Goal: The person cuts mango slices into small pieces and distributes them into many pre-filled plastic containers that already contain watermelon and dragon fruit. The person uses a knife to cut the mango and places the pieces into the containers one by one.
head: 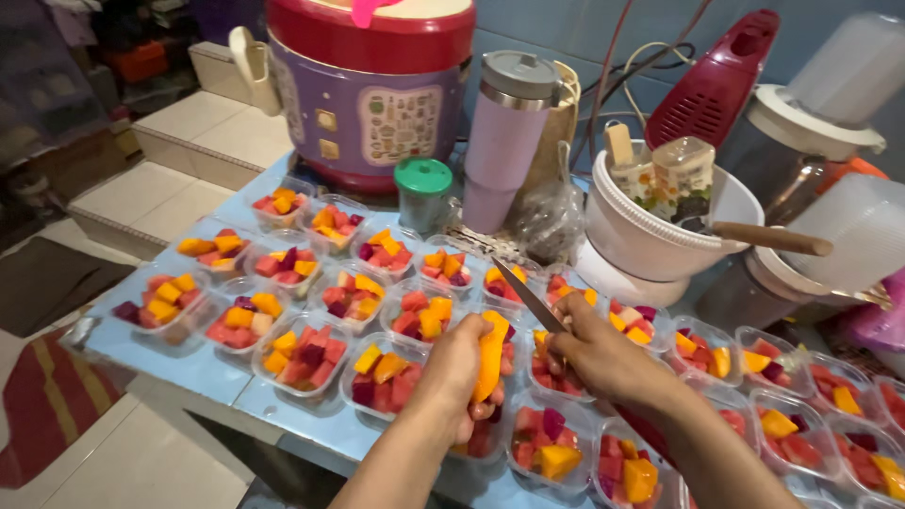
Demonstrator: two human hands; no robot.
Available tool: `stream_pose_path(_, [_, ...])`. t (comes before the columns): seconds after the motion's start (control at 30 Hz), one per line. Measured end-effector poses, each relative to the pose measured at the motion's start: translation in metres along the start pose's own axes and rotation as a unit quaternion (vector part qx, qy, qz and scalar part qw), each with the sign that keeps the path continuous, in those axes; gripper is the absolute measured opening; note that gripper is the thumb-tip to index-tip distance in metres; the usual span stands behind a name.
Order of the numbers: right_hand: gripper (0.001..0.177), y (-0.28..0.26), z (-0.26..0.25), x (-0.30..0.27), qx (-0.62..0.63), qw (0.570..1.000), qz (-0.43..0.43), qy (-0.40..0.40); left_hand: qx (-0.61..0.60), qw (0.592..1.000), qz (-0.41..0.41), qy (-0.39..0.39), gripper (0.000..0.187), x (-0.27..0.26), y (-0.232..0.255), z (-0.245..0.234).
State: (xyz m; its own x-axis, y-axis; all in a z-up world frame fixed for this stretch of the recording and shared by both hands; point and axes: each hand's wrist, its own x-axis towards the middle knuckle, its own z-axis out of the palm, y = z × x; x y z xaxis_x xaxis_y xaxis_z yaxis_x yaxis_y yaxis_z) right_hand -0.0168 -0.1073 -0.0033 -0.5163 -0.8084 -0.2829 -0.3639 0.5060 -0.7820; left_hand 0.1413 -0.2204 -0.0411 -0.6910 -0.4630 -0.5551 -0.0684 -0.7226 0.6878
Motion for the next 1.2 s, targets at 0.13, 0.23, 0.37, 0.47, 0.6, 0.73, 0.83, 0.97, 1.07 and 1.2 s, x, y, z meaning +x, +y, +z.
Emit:
stream_pose_path(0.13, [0.026,-0.006,0.007,0.054,-0.116,0.984,-0.124,0.046,-0.014,1.0,0.015,0.0,0.037,-0.002,-0.003,-0.012])
stream_pose_path(0.23, [0.029,-0.033,0.013,0.105,-0.228,0.932,-0.266,0.092,-0.015,1.0,0.014,0.003,0.039,-0.005,-0.005,-0.019])
stream_pose_path(0.37, [0.027,-0.069,0.033,0.147,-0.28,0.904,-0.323,0.033,-0.03,0.999,0.024,0.005,0.036,-0.013,-0.004,-0.024])
stream_pose_path(0.47, [0.03,-0.078,0.048,0.161,-0.339,0.893,-0.296,0.009,-0.028,0.999,0.014,0.016,0.034,-0.022,-0.001,-0.029])
stream_pose_path(0.6, [0.024,-0.075,0.052,0.173,-0.35,0.862,-0.365,0.025,-0.025,0.999,0.017,0.031,0.032,-0.024,-0.001,-0.039])
stream_pose_path(0.73, [0.02,-0.073,0.054,0.176,-0.385,0.857,-0.342,0.032,-0.023,0.999,0.015,0.029,0.038,-0.013,-0.002,-0.044])
stream_pose_path(0.83, [0.019,-0.074,0.048,0.171,-0.374,0.854,-0.359,0.051,-0.022,0.999,0.013,0.038,0.033,-0.009,0.002,-0.047])
stream_pose_path(0.97, [0.02,-0.066,0.022,0.155,-0.292,0.894,-0.339,0.035,-0.018,0.999,0.024,0.043,0.029,-0.008,0.013,-0.054])
stream_pose_path(1.07, [0.021,-0.053,0.01,0.147,-0.258,0.913,-0.314,0.036,-0.022,0.999,0.024,0.035,0.026,-0.002,0.017,-0.055])
stream_pose_path(1.2, [0.025,-0.053,0.023,0.167,-0.258,0.887,-0.381,0.021,-0.013,0.999,0.038,0.001,0.025,0.0,0.017,-0.048])
